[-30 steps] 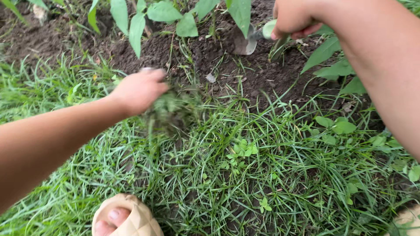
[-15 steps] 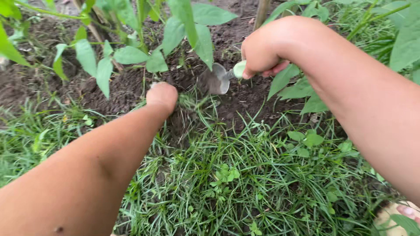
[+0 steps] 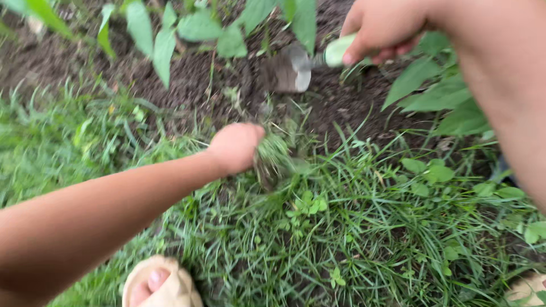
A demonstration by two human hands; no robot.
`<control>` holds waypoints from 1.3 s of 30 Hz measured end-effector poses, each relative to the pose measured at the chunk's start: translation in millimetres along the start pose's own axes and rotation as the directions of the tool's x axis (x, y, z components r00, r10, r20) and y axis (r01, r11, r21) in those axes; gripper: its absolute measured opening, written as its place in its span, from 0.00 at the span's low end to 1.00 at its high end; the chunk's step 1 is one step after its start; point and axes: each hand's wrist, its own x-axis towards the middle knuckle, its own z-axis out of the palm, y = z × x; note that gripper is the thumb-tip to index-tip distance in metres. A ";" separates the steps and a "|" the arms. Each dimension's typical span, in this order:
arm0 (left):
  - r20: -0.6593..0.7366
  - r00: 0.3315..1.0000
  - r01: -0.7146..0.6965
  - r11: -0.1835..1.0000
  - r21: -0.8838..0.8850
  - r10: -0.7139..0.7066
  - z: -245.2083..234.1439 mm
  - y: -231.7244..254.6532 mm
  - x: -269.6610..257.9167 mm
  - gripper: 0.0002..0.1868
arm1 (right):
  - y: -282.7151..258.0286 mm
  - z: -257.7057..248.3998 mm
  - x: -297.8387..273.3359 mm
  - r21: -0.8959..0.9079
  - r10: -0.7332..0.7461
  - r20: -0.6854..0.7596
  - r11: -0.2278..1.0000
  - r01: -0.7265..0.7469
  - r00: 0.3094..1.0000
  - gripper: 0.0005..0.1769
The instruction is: The person removes weeds from around a small plant using a hand trowel and by hand. They loosen soil, pull out grass and weeds, and gather the removed vegetation into a pile.
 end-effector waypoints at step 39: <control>-0.197 0.973 0.100 0.989 -0.112 -0.121 29.3 72.1 94.5 0.13 | 137.9 184.9 -140.0 0.553 0.101 0.255 0.801 -0.230 0.962 0.33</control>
